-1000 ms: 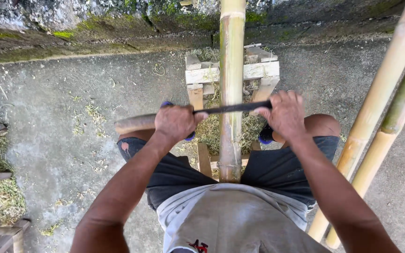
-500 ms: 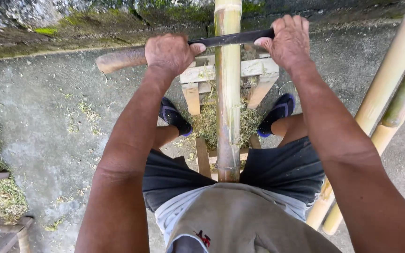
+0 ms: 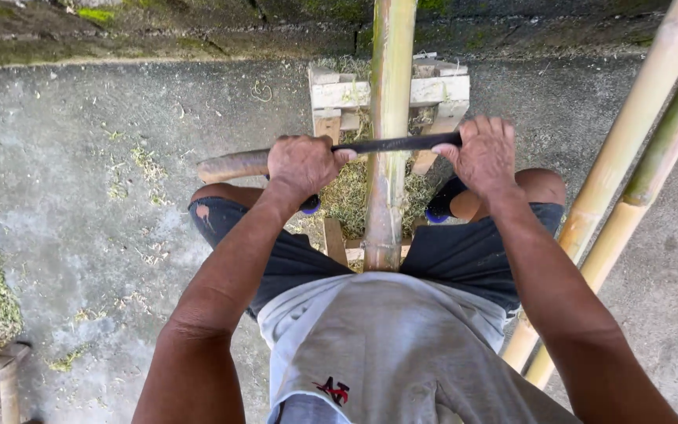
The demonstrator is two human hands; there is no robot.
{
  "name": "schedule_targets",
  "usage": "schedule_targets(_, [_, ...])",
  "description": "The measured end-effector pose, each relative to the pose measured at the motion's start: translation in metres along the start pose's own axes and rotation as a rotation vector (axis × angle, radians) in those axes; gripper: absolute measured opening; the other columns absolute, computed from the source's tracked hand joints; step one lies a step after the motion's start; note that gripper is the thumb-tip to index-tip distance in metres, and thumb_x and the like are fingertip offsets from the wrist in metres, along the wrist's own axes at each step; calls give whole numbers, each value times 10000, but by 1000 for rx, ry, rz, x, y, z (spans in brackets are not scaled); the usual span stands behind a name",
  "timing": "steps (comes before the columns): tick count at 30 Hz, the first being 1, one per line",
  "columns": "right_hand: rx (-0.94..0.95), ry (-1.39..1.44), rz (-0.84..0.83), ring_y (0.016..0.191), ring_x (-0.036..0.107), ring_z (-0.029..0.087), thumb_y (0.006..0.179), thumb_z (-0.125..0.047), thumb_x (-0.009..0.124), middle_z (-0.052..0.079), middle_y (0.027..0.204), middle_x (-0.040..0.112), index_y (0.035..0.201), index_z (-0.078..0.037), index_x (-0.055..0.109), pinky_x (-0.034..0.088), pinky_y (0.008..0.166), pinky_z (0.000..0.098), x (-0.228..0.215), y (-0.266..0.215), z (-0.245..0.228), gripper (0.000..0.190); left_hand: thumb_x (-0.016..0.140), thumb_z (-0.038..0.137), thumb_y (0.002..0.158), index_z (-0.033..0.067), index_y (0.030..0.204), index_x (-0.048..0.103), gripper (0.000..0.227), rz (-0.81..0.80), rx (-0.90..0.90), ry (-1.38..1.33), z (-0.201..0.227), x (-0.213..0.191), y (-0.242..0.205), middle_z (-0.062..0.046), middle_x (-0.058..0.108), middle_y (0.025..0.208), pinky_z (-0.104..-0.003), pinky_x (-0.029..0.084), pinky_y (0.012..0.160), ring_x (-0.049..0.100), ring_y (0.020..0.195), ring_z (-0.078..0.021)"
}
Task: Scraping and shaving the outer green layer off a bamboo pole using a machete.
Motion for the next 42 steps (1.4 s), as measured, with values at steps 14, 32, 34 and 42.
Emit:
schedule_targets(14, [13,19,40,1020,565,301,859,-679,587,95,974,635,1025,-75,719,380,1046,485,-14,-120,-53,640,312,748,940,157,1036,720,724,-92,73,-97,-2,71,-82,-121,751,892,-471,532,849,713,934,-294])
schedule_targets(32, [-98,-93,146,1122,518,290,958,-804,442,125,1069,624,1115,-33,713,338,1044,468,-21,53,0,832,213,819,923,232,832,742,795,584,191,79,-38,31,73,3,648,684,-491,559,670,690,727,-236])
schedule_targets(34, [-36,-91,22,1079,522,296,967,-799,451,131,1038,628,1108,-23,716,345,1024,471,-15,25,-9,832,197,799,946,192,899,715,800,274,101,33,-23,20,27,-13,645,685,-454,565,630,691,674,-207])
schedule_targets(42, [-23,20,45,1103,548,318,950,-734,456,109,1055,646,1102,-79,744,357,1078,497,-3,-101,-36,732,212,793,944,183,921,704,784,-23,89,0,-13,91,-60,-41,676,667,-436,569,632,693,648,-206])
Point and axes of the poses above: each hand's wrist, its own y-axis towards the middle knuckle, its own x-axis out of the palm, z = x × y, the point moved 4 cm from there along y, towards the middle knuckle
